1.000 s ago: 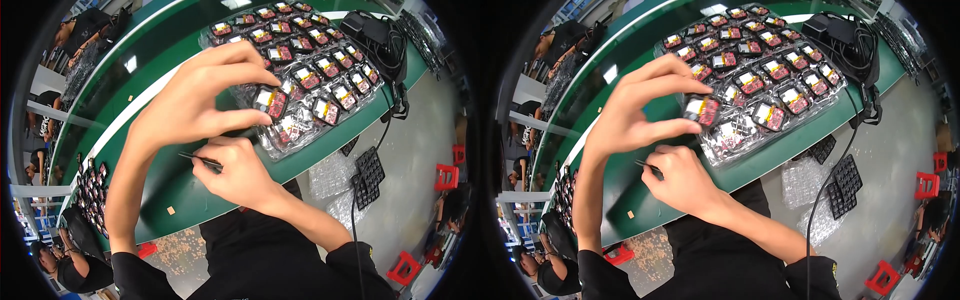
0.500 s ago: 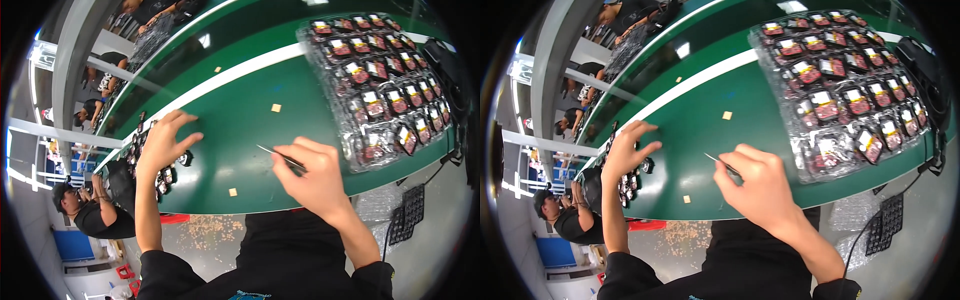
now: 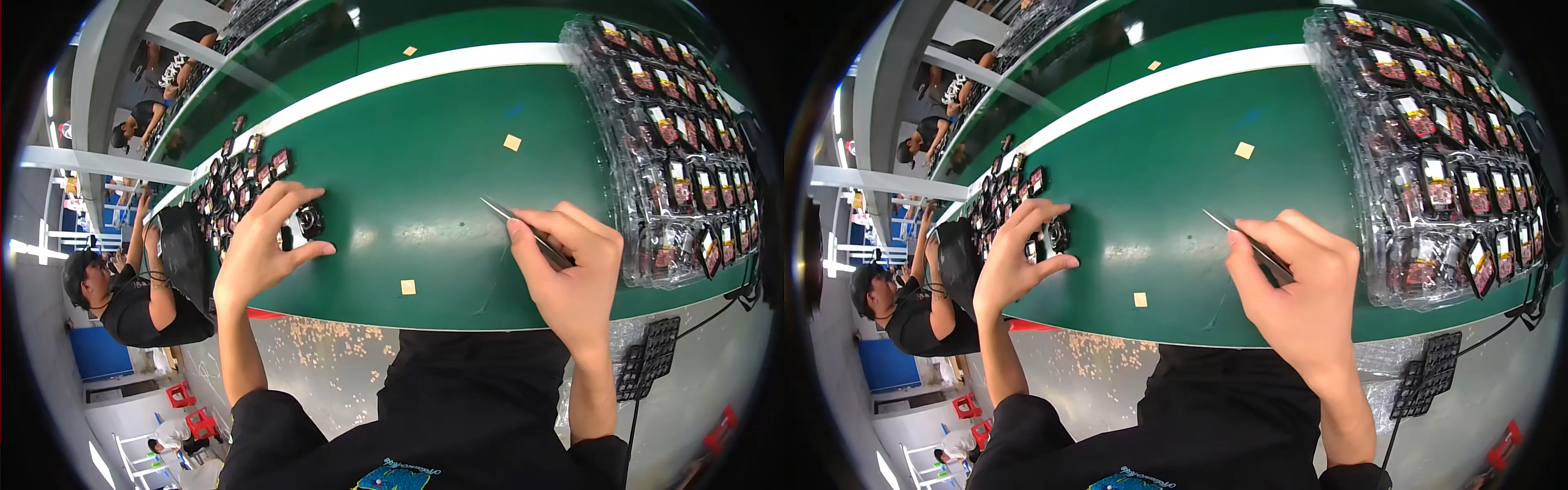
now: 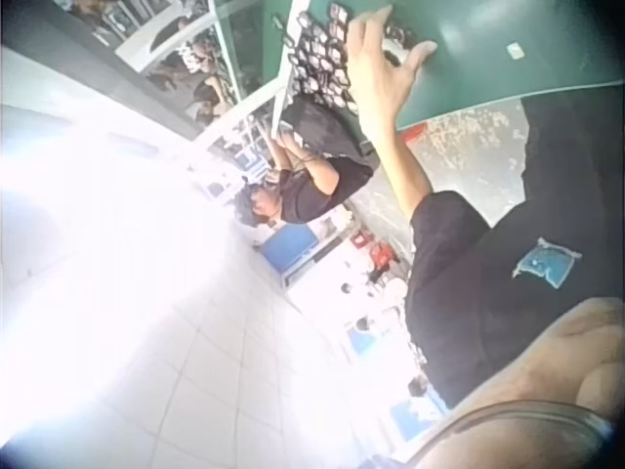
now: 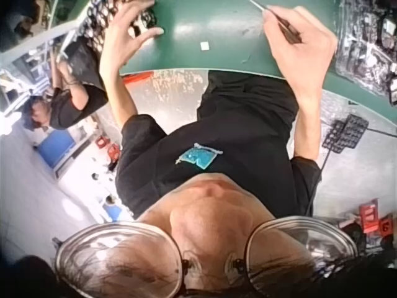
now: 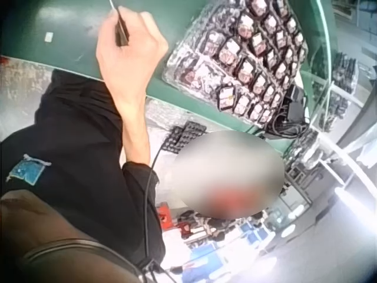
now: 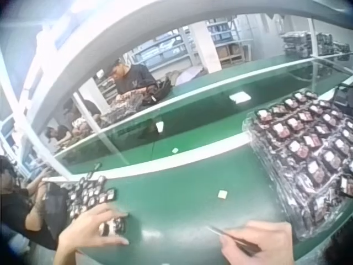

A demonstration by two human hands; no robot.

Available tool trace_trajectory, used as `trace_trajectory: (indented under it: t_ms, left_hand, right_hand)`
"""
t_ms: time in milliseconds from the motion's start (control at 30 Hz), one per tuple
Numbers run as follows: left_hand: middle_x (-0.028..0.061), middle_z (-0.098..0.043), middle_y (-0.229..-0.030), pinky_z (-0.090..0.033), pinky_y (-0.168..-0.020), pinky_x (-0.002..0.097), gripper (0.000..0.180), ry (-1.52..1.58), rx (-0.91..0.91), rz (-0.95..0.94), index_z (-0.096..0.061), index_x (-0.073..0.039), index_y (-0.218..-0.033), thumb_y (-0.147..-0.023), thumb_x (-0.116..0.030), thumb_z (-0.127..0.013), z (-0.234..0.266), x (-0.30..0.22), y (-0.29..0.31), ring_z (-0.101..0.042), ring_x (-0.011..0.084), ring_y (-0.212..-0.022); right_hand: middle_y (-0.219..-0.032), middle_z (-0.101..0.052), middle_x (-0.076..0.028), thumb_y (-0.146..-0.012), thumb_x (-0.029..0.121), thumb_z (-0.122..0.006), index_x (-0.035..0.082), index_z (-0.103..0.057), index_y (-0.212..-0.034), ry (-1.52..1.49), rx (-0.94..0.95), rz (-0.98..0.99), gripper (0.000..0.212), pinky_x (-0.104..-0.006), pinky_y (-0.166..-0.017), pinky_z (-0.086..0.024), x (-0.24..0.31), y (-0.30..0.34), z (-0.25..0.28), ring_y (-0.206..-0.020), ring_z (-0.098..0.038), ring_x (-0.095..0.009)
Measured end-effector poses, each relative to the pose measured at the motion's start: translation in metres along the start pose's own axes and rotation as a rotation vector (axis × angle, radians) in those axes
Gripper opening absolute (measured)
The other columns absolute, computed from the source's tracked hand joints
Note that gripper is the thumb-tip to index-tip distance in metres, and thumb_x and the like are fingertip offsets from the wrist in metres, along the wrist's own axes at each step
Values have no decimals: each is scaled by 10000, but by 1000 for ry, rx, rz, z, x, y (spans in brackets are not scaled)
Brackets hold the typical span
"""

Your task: Using tweezers to assemble small electronic components into device housings on an assembly line.

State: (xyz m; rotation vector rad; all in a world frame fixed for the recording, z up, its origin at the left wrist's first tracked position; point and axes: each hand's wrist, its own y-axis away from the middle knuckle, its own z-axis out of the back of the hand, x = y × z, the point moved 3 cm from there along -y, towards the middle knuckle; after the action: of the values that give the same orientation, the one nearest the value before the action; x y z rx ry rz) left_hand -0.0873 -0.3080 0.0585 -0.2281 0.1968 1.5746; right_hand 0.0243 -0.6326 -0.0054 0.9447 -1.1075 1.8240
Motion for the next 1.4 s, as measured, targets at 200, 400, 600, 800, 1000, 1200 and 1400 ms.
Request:
trace_trajectory:
  t_ms: [200, 400, 600, 800, 1000, 1200, 1400]
  left_hand:
    - [148, -750, -1250, -597, -902, 368, 425, 32, -89, -34, -739, -2, -1329, -924, -53, -856, -10, 7, 14, -737, 277, -995]
    - [167, -816, -1086, -662, -801, 357, 237, 235, -298, 134, -772, 17, -1242, -1024, 40, -681, -23, -5, -6, -821, 243, -928]
    - [137, -747, -917, -585, -657, 385, 195, 278, -284, -230, -784, -10, -1131, -963, 29, -694, -54, -61, -60, -735, 274, -725]
    - [102, -662, -829, -504, -618, 343, 205, 275, -192, -461, -795, 10, -1128, -937, 51, -733, -74, -85, -80, -641, 211, -664]
    - [77, -689, -1065, -499, -704, 301, 482, 403, -93, -437, -799, -14, -1233, -788, -113, -956, -75, -76, -74, -612, 182, -845]
    - [79, -712, -1034, -482, -701, 298, 569, 504, -10, -430, -805, -10, -1229, -719, -170, -1001, -78, -68, -75, -565, 171, -772]
    - [18, -685, -887, -374, -642, 290, 591, 435, 5, -493, -820, -13, -1231, -707, -220, -994, -80, -66, -77, -487, 139, -692]
  right_hand:
    - [-678, -612, -43, -898, -7, -823, -25, -809, -960, 16, 29, 22, 66, -285, -499, -373, 1, 0, -1, -533, -545, -95]
    - [-676, -606, -42, -901, -14, -821, -33, -806, -969, 31, 37, 27, 72, -280, -504, -366, 1, 0, 1, -539, -533, -84]
    - [-672, -603, -44, -904, -6, -819, -32, -811, -963, 30, 17, 4, 65, -278, -510, -365, -1, 1, 2, -541, -530, -84]
    - [-697, -590, 5, -919, -21, -828, -43, -832, -1012, 7, -18, -30, 96, -244, -533, -323, -3, 0, 0, -588, -484, -25]
    - [-734, -647, -6, -918, -47, -818, -46, -839, -1026, -17, -10, -50, 111, -219, -545, -359, -5, 0, 1, -608, -545, -23]
    - [-753, -671, -24, -901, -78, -816, -59, -837, -1008, -58, 101, -61, 110, -200, -558, -390, -6, 0, 5, -623, -580, -34]
    - [-672, -624, -16, -823, -83, -814, -55, -829, -939, 19, 144, -30, 120, -221, -526, -329, -5, -3, 2, -572, -523, -38]
